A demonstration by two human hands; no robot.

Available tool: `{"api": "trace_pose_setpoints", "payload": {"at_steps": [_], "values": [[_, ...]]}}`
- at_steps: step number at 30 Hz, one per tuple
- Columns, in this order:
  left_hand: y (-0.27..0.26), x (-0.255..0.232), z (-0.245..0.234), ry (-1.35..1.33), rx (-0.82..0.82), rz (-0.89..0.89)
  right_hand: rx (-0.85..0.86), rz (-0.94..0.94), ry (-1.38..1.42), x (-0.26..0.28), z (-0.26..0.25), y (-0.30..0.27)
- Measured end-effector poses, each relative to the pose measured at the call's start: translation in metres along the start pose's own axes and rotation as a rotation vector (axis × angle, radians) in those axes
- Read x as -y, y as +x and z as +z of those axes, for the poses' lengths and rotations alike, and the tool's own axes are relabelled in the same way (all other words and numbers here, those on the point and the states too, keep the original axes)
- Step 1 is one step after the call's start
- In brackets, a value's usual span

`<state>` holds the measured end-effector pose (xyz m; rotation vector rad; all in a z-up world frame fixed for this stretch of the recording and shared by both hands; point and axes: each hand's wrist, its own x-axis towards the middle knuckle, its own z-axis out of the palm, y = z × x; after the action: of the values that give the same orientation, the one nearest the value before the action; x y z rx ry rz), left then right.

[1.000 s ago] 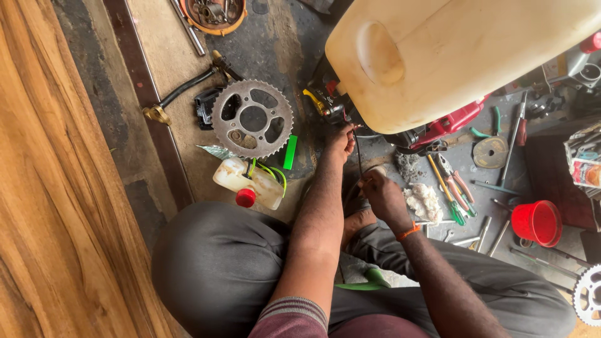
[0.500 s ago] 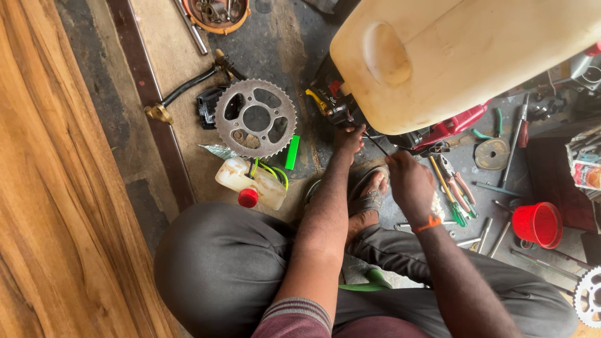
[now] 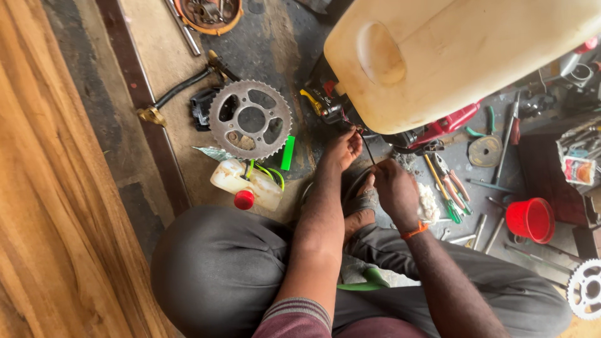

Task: The person sits on the floor and works on a small red engine. They handle a white plastic fuel container, a green plastic ring, and a metal rod, using the rod to manipulate the container and the ring. The person also wipes the engine area with a cloth.

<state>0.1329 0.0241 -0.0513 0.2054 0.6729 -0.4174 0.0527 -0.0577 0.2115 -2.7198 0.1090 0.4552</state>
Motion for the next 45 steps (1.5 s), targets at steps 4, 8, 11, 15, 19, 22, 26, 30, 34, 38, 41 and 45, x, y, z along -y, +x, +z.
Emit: {"api": "trace_pose_setpoints", "payload": {"at_steps": [4, 8, 11, 15, 19, 22, 26, 30, 34, 38, 41, 45], "values": [[0.024, -0.003, 0.006, 0.228, -0.261, 0.115, -0.061, -0.084, -0.071, -0.002, 0.009, -0.002], [0.03, -0.004, 0.015, 0.404, -0.458, 0.295, -0.002, -0.02, -0.201, -0.003, 0.009, -0.001], [0.014, 0.0, 0.019, 0.672, -0.552, 0.376, -0.116, -0.049, -0.225, -0.002, 0.0, 0.006], [-0.025, 0.008, 0.042, 0.584, -0.092, -0.078, -0.32, -0.193, -0.186, 0.013, -0.017, 0.02], [-0.075, 0.0, 0.059, 0.378, 0.336, -0.112, -0.285, -0.185, 0.048, 0.026, -0.032, 0.023], [-0.097, -0.003, 0.062, 0.326, 0.362, -0.107, -0.249, -0.137, 0.116, 0.025, -0.037, 0.016], [-0.101, 0.003, 0.061, 0.285, 0.344, -0.023, -0.319, -0.147, 0.108, 0.012, -0.037, 0.007], [-0.101, 0.014, 0.071, 0.313, 0.171, 0.096, -0.41, -0.195, 0.241, -0.006, -0.039, 0.0], [-0.116, 0.022, 0.081, 0.281, 0.128, 0.133, -0.43, -0.192, 0.111, -0.024, -0.037, 0.0], [-0.132, 0.024, 0.087, 0.26, 0.19, 0.118, -0.415, -0.19, 0.075, -0.027, -0.035, -0.001], [-0.13, 0.012, 0.085, 0.359, 0.071, 0.226, -0.302, -0.225, 0.142, -0.019, -0.038, -0.002], [-0.095, -0.003, 0.074, 0.224, 0.046, 0.272, -0.144, -0.342, 0.298, -0.033, -0.065, -0.015]]}}
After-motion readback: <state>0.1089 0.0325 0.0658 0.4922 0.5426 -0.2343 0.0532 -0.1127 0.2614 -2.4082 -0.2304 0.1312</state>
